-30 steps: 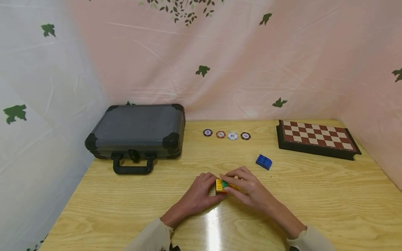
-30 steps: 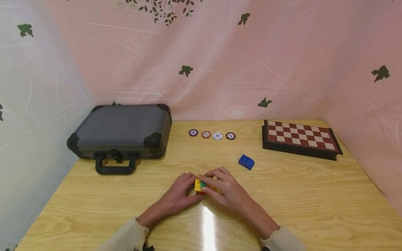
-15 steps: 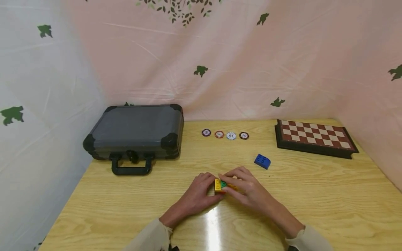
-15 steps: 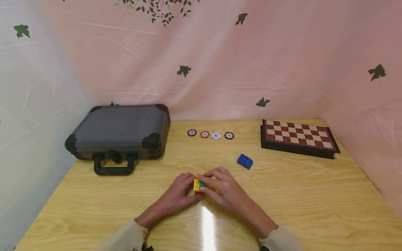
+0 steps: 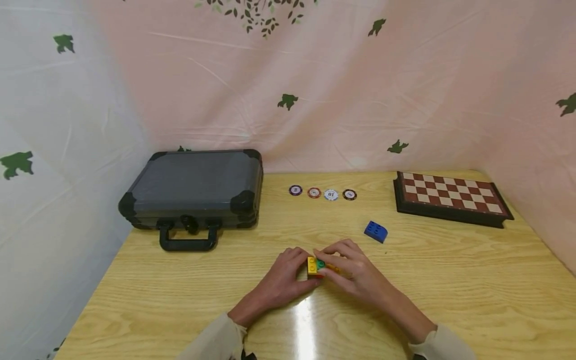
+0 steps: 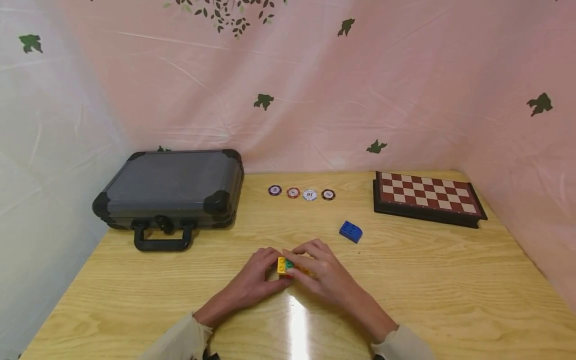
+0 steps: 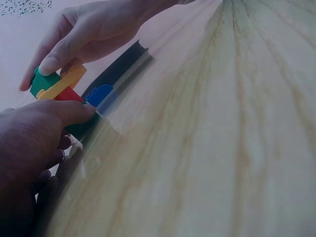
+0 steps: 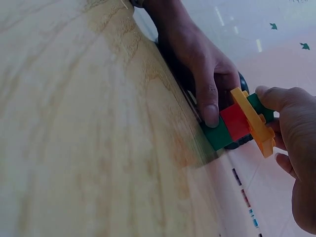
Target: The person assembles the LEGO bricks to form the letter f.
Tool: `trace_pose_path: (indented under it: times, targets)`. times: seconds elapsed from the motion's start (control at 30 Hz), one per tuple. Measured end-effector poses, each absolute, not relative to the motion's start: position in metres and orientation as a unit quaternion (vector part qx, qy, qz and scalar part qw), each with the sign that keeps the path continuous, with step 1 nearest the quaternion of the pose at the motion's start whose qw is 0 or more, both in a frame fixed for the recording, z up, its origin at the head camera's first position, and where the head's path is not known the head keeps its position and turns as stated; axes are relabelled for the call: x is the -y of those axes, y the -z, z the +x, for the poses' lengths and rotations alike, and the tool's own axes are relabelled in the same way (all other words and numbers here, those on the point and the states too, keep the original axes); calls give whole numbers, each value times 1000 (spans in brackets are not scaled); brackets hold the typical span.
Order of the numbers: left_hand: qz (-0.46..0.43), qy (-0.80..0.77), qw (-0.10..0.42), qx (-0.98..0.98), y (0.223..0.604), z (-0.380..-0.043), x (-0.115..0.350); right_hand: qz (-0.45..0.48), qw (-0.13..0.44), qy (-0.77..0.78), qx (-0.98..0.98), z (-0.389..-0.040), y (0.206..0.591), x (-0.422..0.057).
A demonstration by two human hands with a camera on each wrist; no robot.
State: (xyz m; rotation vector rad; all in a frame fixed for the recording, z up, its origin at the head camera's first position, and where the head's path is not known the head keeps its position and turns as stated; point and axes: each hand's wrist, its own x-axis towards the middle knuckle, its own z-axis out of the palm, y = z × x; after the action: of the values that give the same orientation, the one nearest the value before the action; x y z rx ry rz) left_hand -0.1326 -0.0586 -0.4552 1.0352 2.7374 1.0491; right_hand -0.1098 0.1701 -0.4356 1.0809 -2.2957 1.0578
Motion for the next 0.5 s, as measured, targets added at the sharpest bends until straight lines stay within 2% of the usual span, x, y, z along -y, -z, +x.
trace_pose_path:
  times: [0.5]
  targets:
    - [334, -334, 14, -881, 455, -132, 59, 377, 197, -378, 822, -109, 436, -167]
